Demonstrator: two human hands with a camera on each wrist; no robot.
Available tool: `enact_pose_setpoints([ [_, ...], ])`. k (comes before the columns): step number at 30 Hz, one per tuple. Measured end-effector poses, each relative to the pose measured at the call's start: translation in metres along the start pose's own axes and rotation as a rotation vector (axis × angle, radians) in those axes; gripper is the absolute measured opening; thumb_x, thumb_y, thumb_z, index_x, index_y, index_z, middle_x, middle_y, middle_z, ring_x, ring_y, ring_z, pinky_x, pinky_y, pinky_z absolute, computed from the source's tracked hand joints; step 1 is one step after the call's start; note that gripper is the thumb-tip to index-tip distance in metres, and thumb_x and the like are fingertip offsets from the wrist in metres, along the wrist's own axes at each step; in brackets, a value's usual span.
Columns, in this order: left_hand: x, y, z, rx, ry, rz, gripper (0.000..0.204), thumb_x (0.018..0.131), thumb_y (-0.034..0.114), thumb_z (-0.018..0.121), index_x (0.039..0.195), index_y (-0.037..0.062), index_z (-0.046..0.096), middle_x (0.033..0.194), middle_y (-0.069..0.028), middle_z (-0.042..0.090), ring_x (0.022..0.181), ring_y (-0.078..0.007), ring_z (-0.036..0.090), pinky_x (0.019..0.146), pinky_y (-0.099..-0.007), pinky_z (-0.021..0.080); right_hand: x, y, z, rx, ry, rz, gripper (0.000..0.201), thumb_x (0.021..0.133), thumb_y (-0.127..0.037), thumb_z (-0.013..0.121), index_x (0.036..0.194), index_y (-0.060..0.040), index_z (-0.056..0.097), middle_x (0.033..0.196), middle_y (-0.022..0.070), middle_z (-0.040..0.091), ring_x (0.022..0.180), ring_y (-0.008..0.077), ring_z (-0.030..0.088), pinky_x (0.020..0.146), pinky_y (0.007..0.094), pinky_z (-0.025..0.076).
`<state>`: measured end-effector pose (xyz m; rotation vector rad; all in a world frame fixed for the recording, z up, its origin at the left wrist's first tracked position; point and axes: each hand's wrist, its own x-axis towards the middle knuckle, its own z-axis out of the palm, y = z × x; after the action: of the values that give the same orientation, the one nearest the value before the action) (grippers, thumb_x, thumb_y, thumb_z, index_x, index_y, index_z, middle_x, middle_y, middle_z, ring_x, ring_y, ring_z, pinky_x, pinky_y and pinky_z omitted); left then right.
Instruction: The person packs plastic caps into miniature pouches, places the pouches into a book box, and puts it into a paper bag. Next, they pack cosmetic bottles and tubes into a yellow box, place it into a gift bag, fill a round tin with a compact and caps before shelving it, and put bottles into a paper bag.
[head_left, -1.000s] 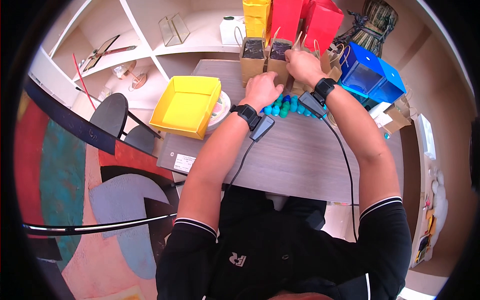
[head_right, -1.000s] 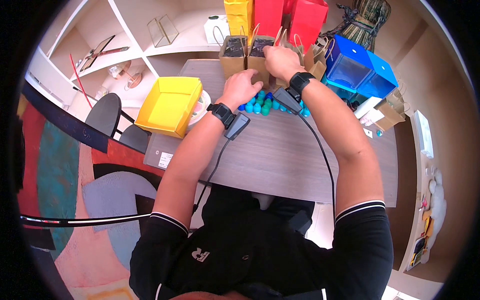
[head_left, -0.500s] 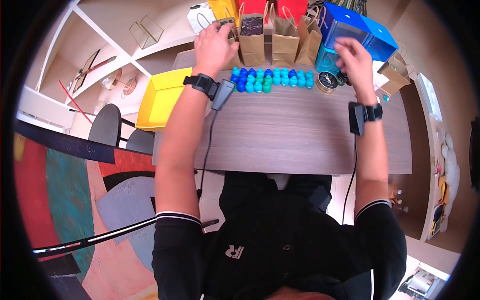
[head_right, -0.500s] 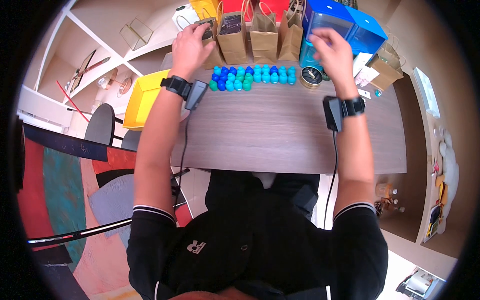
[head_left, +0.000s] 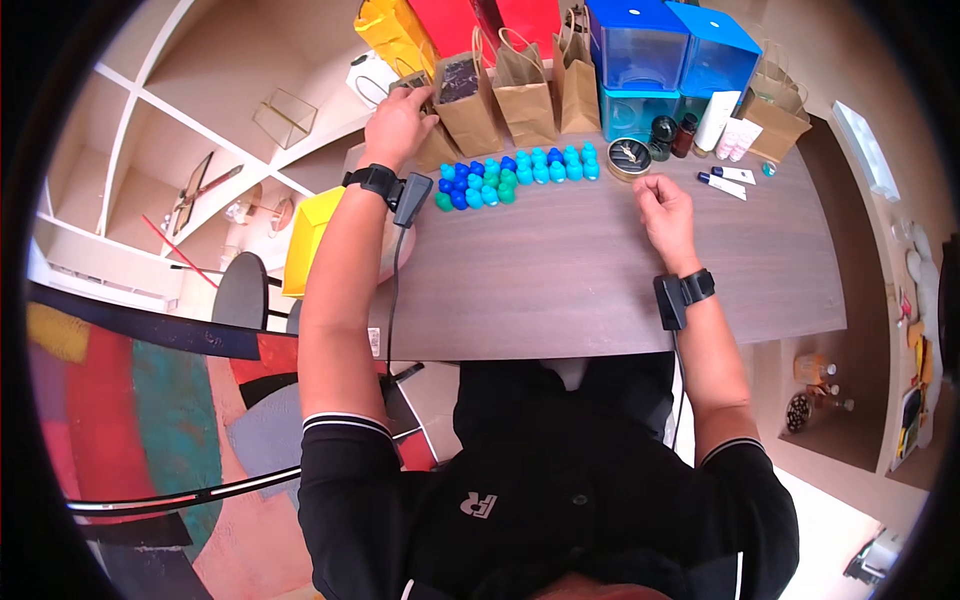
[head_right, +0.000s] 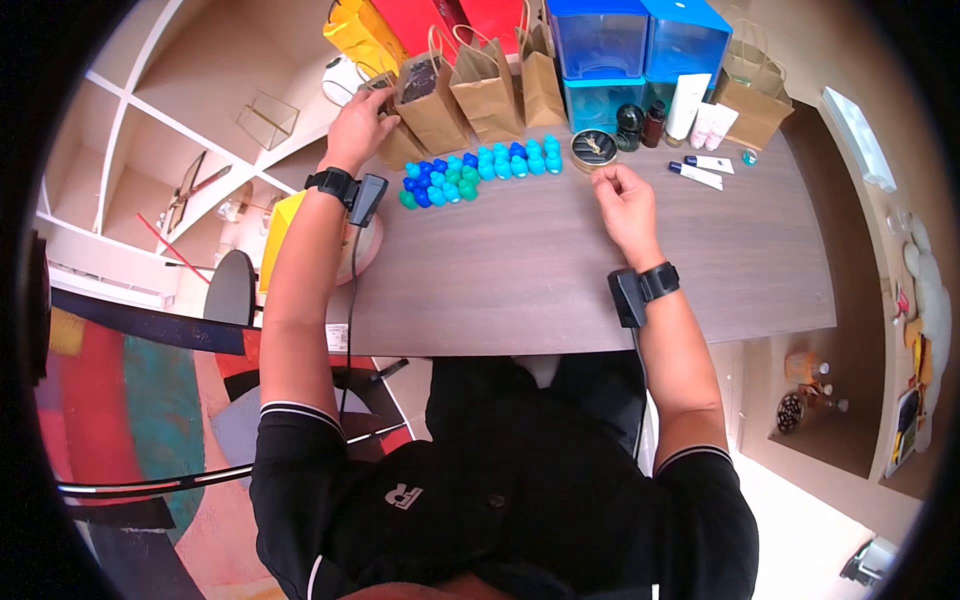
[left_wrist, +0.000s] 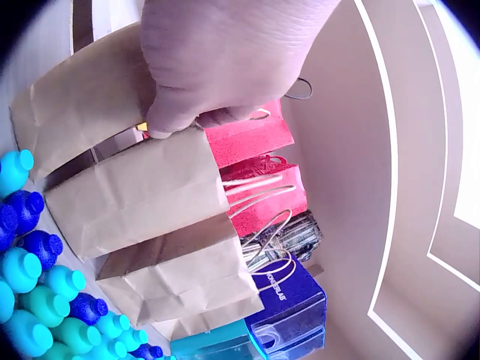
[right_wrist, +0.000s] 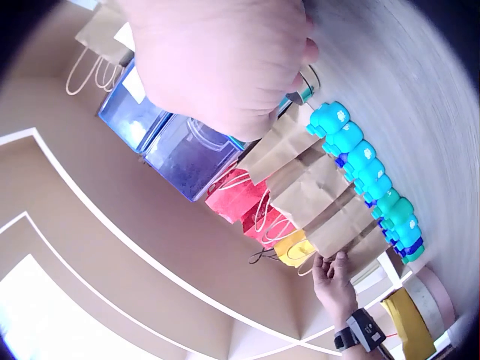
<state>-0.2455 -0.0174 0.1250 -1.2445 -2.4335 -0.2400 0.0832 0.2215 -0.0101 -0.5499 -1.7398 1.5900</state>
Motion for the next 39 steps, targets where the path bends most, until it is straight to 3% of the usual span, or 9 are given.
enact_pose_setpoints([
  [5, -0.005, 0.005, -0.008, 0.05, -0.066, 0.114, 0.052, 0.083, 0.022, 0.075, 0.133, 0.0221, 0.061, 0.129, -0.0114, 0.061, 0.115, -0.0331, 0.061, 0.095, -0.0429, 0.053, 0.0, 0.007, 0.001, -0.085, -0.05, 0.056, 0.01, 0.09, -0.01, 0.064, 0.091, -0.0022, 0.071, 0.069, -0.0031, 0.06, 0.065, 0.0058, 0.052, 0.061, 0.025, 0.044],
  [12, -0.003, -0.01, -0.012, 0.101, -0.136, 0.197, 0.061, 0.08, 0.01, 0.072, 0.138, 0.021, 0.056, 0.128, -0.0106, 0.061, 0.12, -0.0331, 0.058, 0.102, -0.0424, 0.05, 0.002, 0.003, 0.001, -0.166, -0.079, 0.062, 0.013, 0.09, -0.012, 0.063, 0.091, -0.002, 0.071, 0.07, -0.0006, 0.063, 0.064, 0.0069, 0.054, 0.061, 0.0263, 0.045],
  [17, 0.0, -0.014, -0.001, 0.03, -0.068, 0.211, 0.041, 0.08, 0.004, 0.066, 0.119, 0.0115, 0.058, 0.117, -0.012, 0.063, 0.114, -0.0348, 0.059, 0.099, -0.0432, 0.049, 0.003, 0.007, 0.001, -0.168, -0.094, 0.05, 0.013, 0.089, -0.011, 0.063, 0.092, -0.0029, 0.072, 0.071, -0.0003, 0.064, 0.064, 0.007, 0.055, 0.06, 0.0267, 0.045],
  [20, 0.0, -0.016, 0.002, 0.061, -0.022, 0.221, 0.031, 0.084, 0.003, 0.057, 0.114, 0.0103, 0.06, 0.117, -0.013, 0.066, 0.107, -0.0357, 0.062, 0.095, -0.0444, 0.051, 0.004, 0.011, 0.0, -0.154, -0.106, 0.072, 0.012, 0.09, -0.011, 0.063, 0.091, -0.003, 0.071, 0.07, -0.0005, 0.064, 0.063, 0.0067, 0.054, 0.059, 0.0264, 0.045],
  [24, 0.001, -0.023, 0.001, 0.057, -0.078, 0.216, 0.032, 0.084, 0.003, 0.057, 0.115, 0.0112, 0.059, 0.116, -0.0129, 0.064, 0.11, -0.0352, 0.061, 0.095, -0.0444, 0.051, 0.006, 0.013, -0.001, -0.174, -0.134, 0.062, 0.012, 0.091, -0.011, 0.062, 0.091, -0.0029, 0.071, 0.07, -0.0012, 0.064, 0.063, 0.0061, 0.053, 0.059, 0.026, 0.044],
  [29, -0.005, -0.018, -0.011, 0.04, -0.11, 0.211, 0.044, 0.082, 0.002, 0.062, 0.124, 0.0129, 0.057, 0.118, -0.0132, 0.063, 0.115, -0.0339, 0.06, 0.098, -0.0433, 0.05, 0.007, 0.015, 0.0, -0.171, -0.132, 0.042, 0.012, 0.092, -0.012, 0.064, 0.093, -0.0027, 0.071, 0.07, -0.0022, 0.063, 0.063, 0.0056, 0.051, 0.059, 0.0254, 0.043],
  [32, -0.008, -0.015, -0.029, 0.006, -0.116, 0.173, 0.064, 0.08, 0.004, 0.07, 0.14, 0.0159, 0.05, 0.126, -0.0138, 0.062, 0.119, -0.0347, 0.058, 0.101, -0.0438, 0.049, 0.008, 0.017, -0.001, -0.162, -0.134, 0.04, 0.012, 0.092, -0.013, 0.064, 0.093, -0.0027, 0.071, 0.07, -0.0025, 0.062, 0.063, 0.0055, 0.051, 0.059, 0.0251, 0.042],
  [36, -0.032, -0.043, -0.07, -0.109, 0.098, 0.121, 0.071, 0.083, 0.015, 0.073, 0.148, 0.0145, 0.045, 0.131, -0.0183, 0.061, 0.124, -0.0377, 0.055, 0.107, -0.0445, 0.045, 0.008, 0.015, -0.001, -0.142, -0.134, 0.065, 0.013, 0.092, -0.013, 0.064, 0.094, -0.0027, 0.072, 0.07, -0.0028, 0.062, 0.064, 0.0052, 0.051, 0.06, 0.0249, 0.043],
  [39, -0.072, -0.076, -0.102, -0.148, 0.232, -0.091, 0.06, 0.085, 0.023, 0.075, 0.141, 0.01, 0.055, 0.135, -0.0185, 0.06, 0.128, -0.0352, 0.054, 0.11, -0.0407, 0.043, 0.009, 0.018, -0.002, -0.184, -0.146, 0.035, 0.014, 0.092, -0.013, 0.063, 0.094, -0.0018, 0.072, 0.072, 0.0001, 0.066, 0.067, 0.0083, 0.057, 0.063, 0.0268, 0.046],
])
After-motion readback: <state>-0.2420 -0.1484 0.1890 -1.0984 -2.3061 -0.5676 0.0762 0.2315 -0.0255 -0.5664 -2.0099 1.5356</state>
